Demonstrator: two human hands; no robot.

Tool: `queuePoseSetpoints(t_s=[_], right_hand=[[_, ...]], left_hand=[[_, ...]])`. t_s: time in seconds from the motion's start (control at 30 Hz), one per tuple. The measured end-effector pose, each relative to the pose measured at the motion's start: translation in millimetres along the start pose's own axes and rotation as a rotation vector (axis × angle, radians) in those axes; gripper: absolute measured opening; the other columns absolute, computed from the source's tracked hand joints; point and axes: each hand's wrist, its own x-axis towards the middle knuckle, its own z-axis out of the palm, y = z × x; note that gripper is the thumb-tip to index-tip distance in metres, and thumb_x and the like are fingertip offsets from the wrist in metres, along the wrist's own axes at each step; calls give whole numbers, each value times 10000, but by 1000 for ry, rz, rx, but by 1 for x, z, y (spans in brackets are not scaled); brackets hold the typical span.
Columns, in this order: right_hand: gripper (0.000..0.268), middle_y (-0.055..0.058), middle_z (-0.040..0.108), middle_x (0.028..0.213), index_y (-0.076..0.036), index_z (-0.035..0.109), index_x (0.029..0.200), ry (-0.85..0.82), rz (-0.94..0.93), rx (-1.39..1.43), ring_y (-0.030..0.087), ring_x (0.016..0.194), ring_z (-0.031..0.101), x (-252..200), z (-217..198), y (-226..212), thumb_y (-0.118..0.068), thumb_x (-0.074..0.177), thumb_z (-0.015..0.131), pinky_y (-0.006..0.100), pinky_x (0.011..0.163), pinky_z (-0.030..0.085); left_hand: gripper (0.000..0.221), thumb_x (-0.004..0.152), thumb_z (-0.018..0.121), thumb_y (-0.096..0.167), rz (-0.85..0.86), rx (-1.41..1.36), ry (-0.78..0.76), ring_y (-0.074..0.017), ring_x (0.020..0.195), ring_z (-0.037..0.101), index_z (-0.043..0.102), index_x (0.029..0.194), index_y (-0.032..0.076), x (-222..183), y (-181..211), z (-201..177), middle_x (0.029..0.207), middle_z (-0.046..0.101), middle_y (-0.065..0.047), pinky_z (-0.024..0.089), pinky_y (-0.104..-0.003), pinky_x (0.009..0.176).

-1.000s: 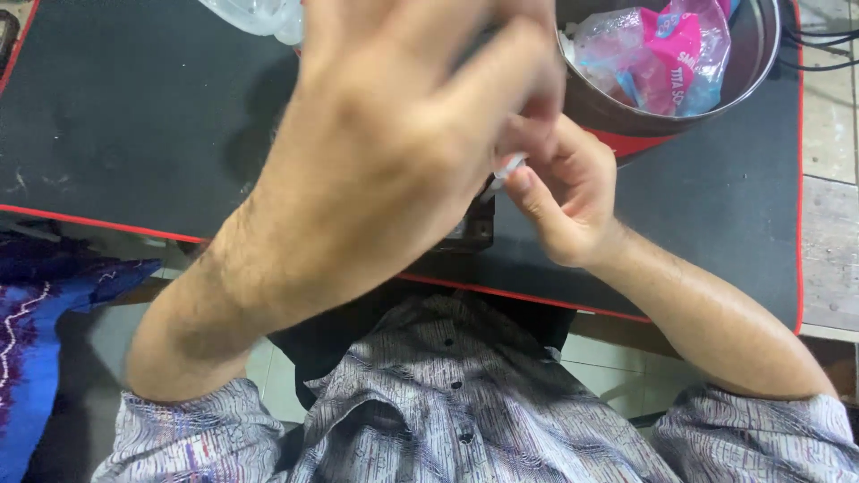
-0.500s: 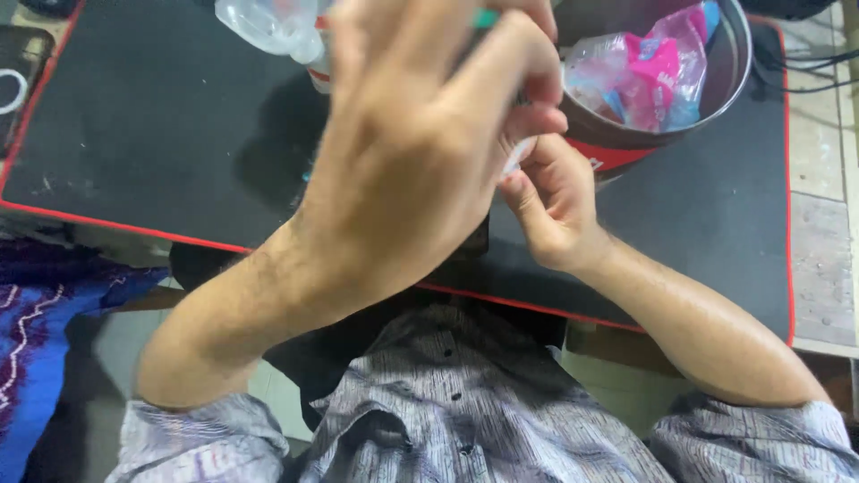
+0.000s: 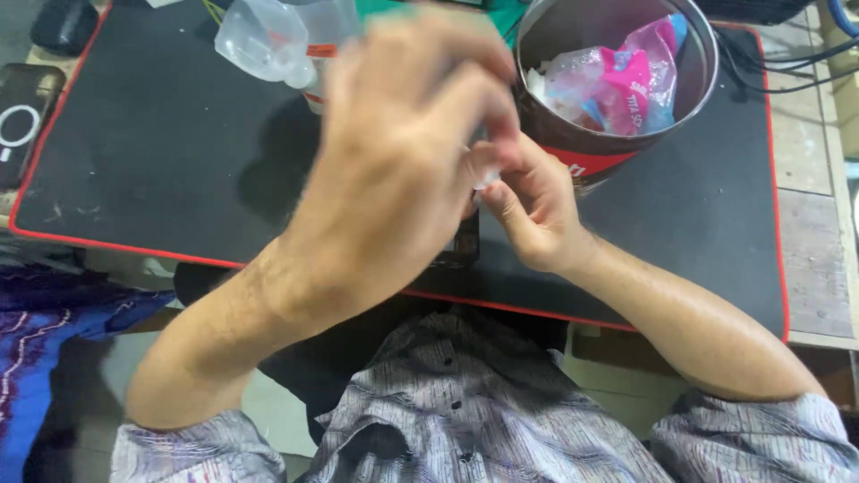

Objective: Refilling a lead-acid battery with liquid using a syringe to inject it into the individual cells.

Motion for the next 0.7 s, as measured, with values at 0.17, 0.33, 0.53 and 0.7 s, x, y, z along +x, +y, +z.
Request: queuePoseSetpoints(t_s=[0.17, 0.33, 0.53, 0.7], right_hand=[[376, 74, 607, 1079, -19, 572, 1136, 43, -53, -191, 182, 965, 589, -6, -5, 9, -376, 1103, 459, 329, 891, 505], [233, 84, 559, 902, -78, 469, 1065, -4, -7, 115, 186, 787, 623, -3, 1, 7, -307, 1103, 482, 307, 745, 558], [240, 83, 519, 920, -75, 451, 1068, -26, -6, 156, 196, 767, 603, -1, 0, 3, -311, 1104, 477, 318, 739, 545], [310, 86, 552, 888, -70, 480, 1114, -36, -31, 64, 171, 772, 590, 0, 1, -1, -379, 1114, 445, 294, 704, 523]], left_hand=[[215, 967, 820, 60, -64, -71, 51, -302, 1192, 458, 607, 985, 82, 3, 8, -1, 1245, 577, -51, 343, -565, 984], [105, 1033, 747, 67, -45, -36, 132, -307, 1209, 499, 645, 1018, 88, 7, 6, -10, 1231, 547, -68, 333, -542, 1003], [157, 1023, 818, 4, 5, 22, 128, -327, 1223, 494, 666, 1016, 43, 8, 4, -10, 1232, 575, -129, 321, -542, 1040], [191, 1003, 823, 109, -38, 12, 21, -313, 1189, 480, 635, 1022, 80, 3, 8, -13, 1243, 573, -78, 375, -563, 984]])
